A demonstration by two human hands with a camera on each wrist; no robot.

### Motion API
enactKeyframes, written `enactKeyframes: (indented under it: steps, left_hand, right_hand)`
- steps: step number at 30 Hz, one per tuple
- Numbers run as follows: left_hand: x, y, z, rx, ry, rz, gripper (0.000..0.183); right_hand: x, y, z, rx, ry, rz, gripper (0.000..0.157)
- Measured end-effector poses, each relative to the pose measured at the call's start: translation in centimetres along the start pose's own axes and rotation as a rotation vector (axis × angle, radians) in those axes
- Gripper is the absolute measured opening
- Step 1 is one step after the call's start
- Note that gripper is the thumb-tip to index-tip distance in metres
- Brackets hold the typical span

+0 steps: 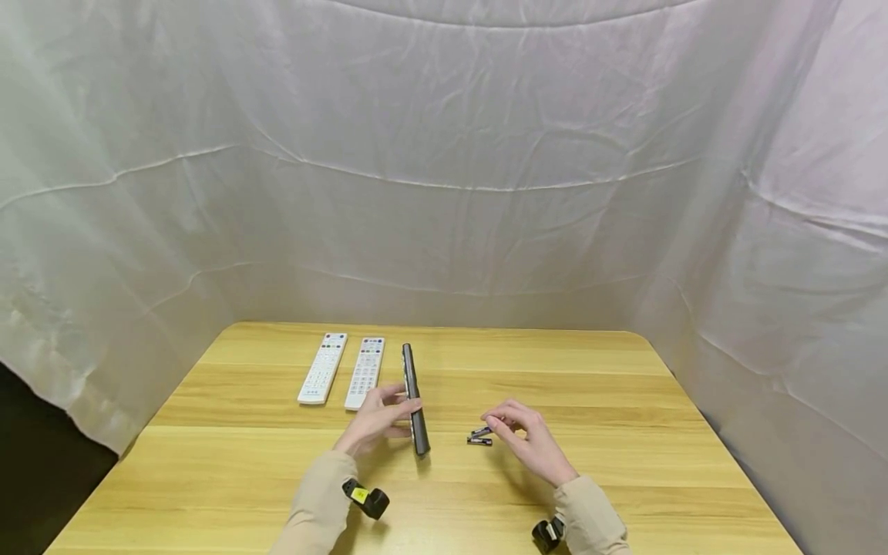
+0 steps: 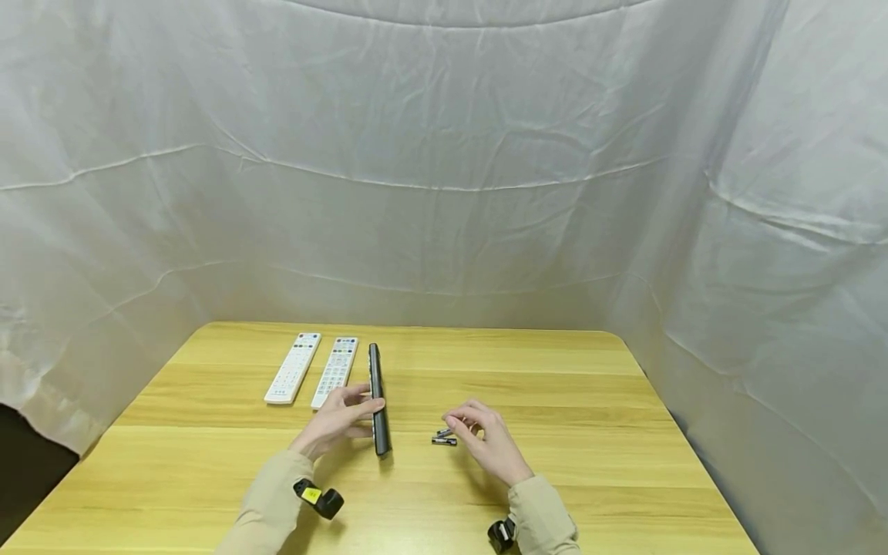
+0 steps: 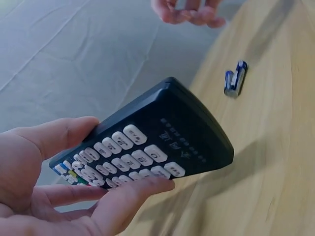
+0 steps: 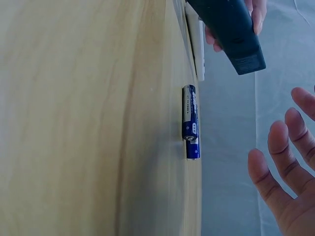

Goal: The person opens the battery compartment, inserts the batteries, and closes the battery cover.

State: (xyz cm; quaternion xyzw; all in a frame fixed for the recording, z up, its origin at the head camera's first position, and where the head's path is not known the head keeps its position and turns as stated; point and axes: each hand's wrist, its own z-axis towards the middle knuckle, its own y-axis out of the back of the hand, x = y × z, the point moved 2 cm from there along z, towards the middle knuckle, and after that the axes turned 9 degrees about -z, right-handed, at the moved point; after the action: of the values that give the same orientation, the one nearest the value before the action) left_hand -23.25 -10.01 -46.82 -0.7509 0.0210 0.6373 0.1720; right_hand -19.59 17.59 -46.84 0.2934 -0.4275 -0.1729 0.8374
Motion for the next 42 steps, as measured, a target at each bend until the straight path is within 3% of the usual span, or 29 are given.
enactKeyframes:
  steps: [8,27,42]
  left_hand:
    - [0.0,0.1,-0.3,0.129,0.022,-0.071,0.067]
    - [1.0,0.0,-1.3,0.201,0.005,-0.191,0.063]
    - [2.1,-0.4,-1.7,0.211,0.000,-0.308,0.061]
  right_hand:
    - [-0.1,0.0,0.0,-0.007,0.012,0.002,0.015]
    - [0.2,0.0,0.1,-0.002,0.026,0.002,0.015]
    - [0.0,-0.1,0.1,0.017,0.024,-0.001,0.014]
